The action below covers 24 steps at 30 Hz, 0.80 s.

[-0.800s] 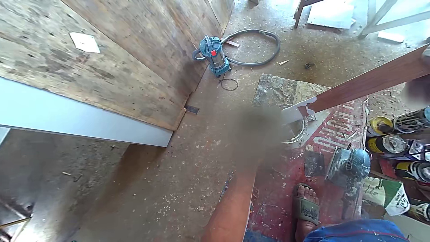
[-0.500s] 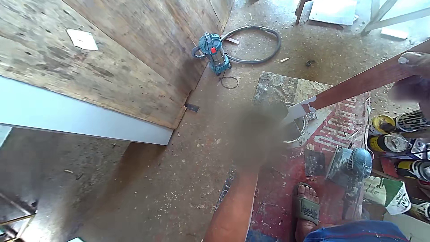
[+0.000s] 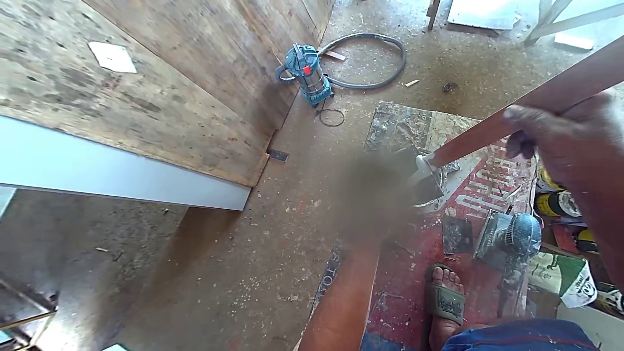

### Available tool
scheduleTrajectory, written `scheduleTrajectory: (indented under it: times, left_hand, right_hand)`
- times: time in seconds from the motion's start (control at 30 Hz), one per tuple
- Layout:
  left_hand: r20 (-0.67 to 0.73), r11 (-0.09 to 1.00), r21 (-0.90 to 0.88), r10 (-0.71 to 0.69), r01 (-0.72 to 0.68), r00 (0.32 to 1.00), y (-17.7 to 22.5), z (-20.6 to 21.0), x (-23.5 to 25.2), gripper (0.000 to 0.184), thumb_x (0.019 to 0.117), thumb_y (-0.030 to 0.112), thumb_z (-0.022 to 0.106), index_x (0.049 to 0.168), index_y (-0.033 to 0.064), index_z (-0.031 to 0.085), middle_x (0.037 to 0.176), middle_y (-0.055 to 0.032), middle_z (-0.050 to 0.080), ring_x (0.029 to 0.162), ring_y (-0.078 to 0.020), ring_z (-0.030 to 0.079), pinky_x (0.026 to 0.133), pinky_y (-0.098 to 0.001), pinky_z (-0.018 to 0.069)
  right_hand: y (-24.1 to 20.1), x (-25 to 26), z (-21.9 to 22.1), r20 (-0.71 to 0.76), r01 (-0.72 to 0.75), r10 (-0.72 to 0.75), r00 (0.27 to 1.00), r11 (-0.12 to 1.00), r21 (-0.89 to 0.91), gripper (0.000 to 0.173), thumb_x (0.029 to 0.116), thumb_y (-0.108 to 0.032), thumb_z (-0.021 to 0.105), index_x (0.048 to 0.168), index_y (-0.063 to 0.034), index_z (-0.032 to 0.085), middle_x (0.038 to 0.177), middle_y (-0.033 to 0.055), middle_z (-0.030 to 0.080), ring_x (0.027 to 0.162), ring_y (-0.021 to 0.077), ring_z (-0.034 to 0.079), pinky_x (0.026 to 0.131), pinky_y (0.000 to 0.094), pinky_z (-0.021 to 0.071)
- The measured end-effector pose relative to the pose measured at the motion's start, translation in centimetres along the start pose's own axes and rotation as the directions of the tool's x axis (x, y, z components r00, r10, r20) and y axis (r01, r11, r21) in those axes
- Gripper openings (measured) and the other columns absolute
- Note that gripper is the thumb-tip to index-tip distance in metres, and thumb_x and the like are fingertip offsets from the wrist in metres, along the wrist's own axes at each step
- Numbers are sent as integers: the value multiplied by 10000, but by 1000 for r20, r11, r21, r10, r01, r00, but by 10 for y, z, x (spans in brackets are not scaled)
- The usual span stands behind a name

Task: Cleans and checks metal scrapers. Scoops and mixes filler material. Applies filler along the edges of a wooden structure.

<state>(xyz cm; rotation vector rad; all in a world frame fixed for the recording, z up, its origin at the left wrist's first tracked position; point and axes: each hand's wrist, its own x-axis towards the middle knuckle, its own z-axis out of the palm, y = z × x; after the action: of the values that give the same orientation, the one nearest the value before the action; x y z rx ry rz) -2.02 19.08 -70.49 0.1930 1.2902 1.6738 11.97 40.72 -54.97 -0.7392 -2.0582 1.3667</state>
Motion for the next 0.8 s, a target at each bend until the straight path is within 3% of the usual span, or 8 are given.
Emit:
scheduleTrajectory:
  times: [0.1,0.17,0.27,0.4,0.57,0.6,0.67,0.8]
  left_hand:
    - [13,1000,2,-9,9,1000,2,-7,-3,297,1070,122,503,1365,107,537,1104,-145,699,859,-240,716,702,-390,621]
    - [-22,1000,22,-4,5,1000,3,-15,-5,313,1074,122,502,1385,102,524,1120,-152,700,879,-256,721,733,-410,625]
    - [-83,998,54,15,-10,996,4,-25,-10,323,1074,109,493,1396,112,518,1113,-144,706,876,-260,727,748,-417,627]
    - [-139,998,54,30,-22,990,5,-38,-14,298,1074,98,472,1366,93,528,1097,-148,704,863,-252,725,717,-393,626]
    - [-176,998,9,60,-59,983,4,-53,-13,310,1075,101,460,1371,108,552,1157,-125,692,970,-231,696,831,-407,594]
    - [-182,998,6,65,-65,981,5,-53,-12,310,1076,104,459,1372,117,551,1150,-112,692,966,-215,693,831,-390,589]
    - [-192,997,-15,66,-70,979,7,-52,-12,308,1081,89,437,1369,115,544,1123,-107,693,938,-209,698,822,-391,595]
    - [-226,996,-51,62,-75,972,11,-53,-13,317,1072,34,412,1362,99,523,1128,-114,687,936,-214,701,820,-403,598]
  right_hand:
    - [25,2,22,78,-32,45,996,987,-156,122,993,-215,637,952,-110,684,701,-25,675,509,60,594,481,260,534]
    - [52,6,36,163,-2,44,986,968,-251,162,1004,-230,630,1016,-93,717,760,6,695,579,85,620,566,339,560]
    - [93,9,61,334,114,45,942,889,-443,173,994,-221,611,991,-96,730,863,95,714,810,251,697,752,572,556]
    - [127,10,84,418,47,287,862,775,-630,217,1010,-293,626,991,-103,728,905,157,726,908,378,706,784,662,526]
    - [120,8,93,350,-240,429,832,849,-470,196,1001,-253,658,1002,-65,714,922,151,707,892,310,682,795,609,521]
    - [116,6,93,335,-327,472,815,853,-407,170,995,-225,671,1018,-60,709,901,136,698,824,264,665,750,544,532]
    - [110,2,92,299,-465,515,803,856,-227,135,993,-167,676,999,-33,690,734,97,639,531,151,525,511,351,470]
    - [95,-1,61,165,-457,455,875,889,-27,145,989,-178,662,946,-43,692,646,45,639,425,95,490,433,277,459]
